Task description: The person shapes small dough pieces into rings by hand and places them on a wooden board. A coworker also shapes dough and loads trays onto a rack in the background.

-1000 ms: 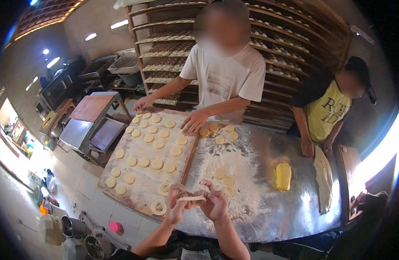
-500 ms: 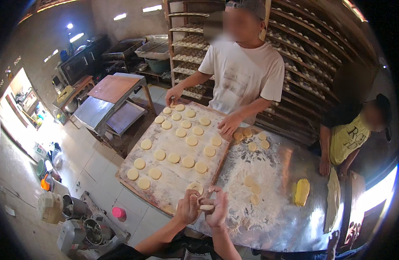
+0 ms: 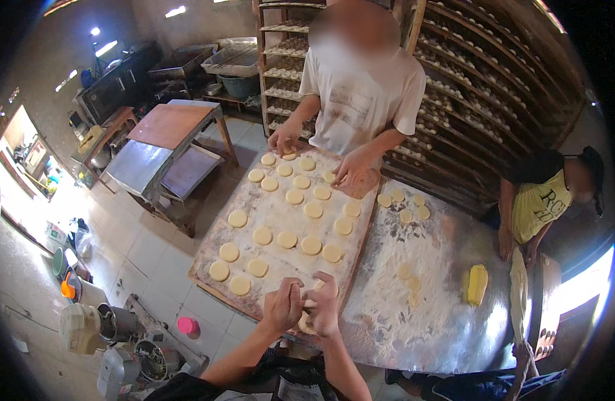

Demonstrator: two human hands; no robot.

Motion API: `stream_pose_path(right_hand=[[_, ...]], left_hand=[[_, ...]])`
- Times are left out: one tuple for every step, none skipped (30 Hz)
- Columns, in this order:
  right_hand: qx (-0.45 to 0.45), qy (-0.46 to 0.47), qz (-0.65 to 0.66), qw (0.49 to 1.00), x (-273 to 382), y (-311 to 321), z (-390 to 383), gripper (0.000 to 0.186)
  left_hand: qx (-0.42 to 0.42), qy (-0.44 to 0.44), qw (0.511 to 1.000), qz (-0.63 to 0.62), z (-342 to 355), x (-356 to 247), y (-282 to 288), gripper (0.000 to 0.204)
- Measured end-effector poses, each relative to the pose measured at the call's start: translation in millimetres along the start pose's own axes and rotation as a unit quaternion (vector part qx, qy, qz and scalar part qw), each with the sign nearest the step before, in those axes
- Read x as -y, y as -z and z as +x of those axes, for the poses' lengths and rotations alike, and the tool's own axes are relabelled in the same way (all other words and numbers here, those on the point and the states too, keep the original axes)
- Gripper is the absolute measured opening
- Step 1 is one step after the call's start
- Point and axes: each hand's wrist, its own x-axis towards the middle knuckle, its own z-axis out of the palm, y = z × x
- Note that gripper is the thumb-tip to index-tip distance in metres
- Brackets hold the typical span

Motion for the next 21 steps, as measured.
stream_pose_path(right_hand=[[-0.012,0.007,-0.093,0.996,-1.1,-5.5,3.1,0.051],[0.023,0.014,-0.103,0.994,-0.1,-5.1,6.7,0.049],[0.081,0.041,-0.114,0.989,-1.1,-8.5,9.9,0.047],[0.047,0.129,-0.111,0.984,-1.2,-9.2,14.7,0.049],[0.047,0.158,-0.074,0.984,-1.6,-10.3,18.4,0.051],[0.021,0.113,0.034,0.993,-2.8,-12.8,19.4,0.052],[0.009,0.095,0.030,0.995,-2.6,-13.6,21.0,0.052],[0.016,0.075,-0.052,0.996,-3.2,-17.5,20.7,0.053],[0.024,0.081,-0.087,0.993,-2.1,-19.7,20.1,0.053],[0.041,0.076,-0.124,0.988,-1.1,-23.9,19.2,0.053],[0.052,0.061,-0.166,0.983,0.7,-27.4,17.0,0.052],[0.010,0.123,-0.151,0.981,2.6,-31.8,17.7,0.057],[-0.033,0.108,-0.125,0.986,3.8,-37.2,16.7,0.061],[-0.058,0.068,-0.122,0.989,6.7,-38.5,16.1,0.065],[-0.087,0.019,-0.120,0.989,7.8,-43.2,15.6,0.068],[-0.085,-0.130,-0.164,0.974,11.0,-41.7,14.8,0.077],[-0.114,-0.090,-0.287,0.947,11.3,-43.7,15.0,0.079],[-0.141,-0.044,-0.405,0.902,12.5,-40.4,13.6,0.080],[-0.167,0.032,-0.515,0.840,11.1,-39.5,13.8,0.082],[-0.170,0.042,-0.484,0.857,9.3,-36.2,11.6,0.081],[-0.153,0.029,-0.508,0.847,6.2,-33.3,10.4,0.078]], left_hand=[[0.008,0.000,1.000,0.008,2.5,2.7,1.4,0.015],[0.007,-0.010,1.000,0.017,5.5,5.3,2.5,0.015],[0.012,0.001,1.000,0.002,8.0,7.6,4.1,0.014],[0.011,0.004,1.000,-0.012,9.9,9.1,5.7,0.014],[0.003,-0.004,1.000,-0.027,11.5,10.6,7.5,0.014],[0.023,0.016,0.999,-0.018,12.5,11.9,9.7,0.014],[0.038,0.026,0.999,-0.008,12.1,12.3,11.8,0.014],[0.052,0.032,0.998,0.004,11.7,13.0,14.4,0.015],[0.058,0.040,0.998,0.000,10.7,13.1,16.2,0.017],[0.066,0.048,0.997,-0.004,8.7,13.1,17.6,0.019],[0.067,0.050,0.996,-0.010,8.7,14.2,18.3,0.021],[0.098,0.112,0.988,-0.043,8.8,15.9,18.2,0.025],[0.117,0.170,0.975,-0.077,9.6,18.9,18.3,0.028],[0.135,0.230,0.957,-0.109,9.1,21.4,18.8,0.032],[0.083,0.157,0.984,-0.016,12.3,26.1,18.8,0.036],[0.036,0.082,0.993,0.080,21.4,33.2,18.9,0.040],[0.019,0.031,0.985,0.171,25.9,38.1,19.1,0.044],[0.083,0.134,0.964,0.215,24.5,43.6,26.9,0.050],[0.081,0.134,0.963,0.219,24.8,49.0,34.4,0.051],[0.087,0.137,0.962,0.221,24.4,53.1,40.7,0.051],[0.093,0.146,0.958,0.227,19.5,54.5,45.7,0.052]])
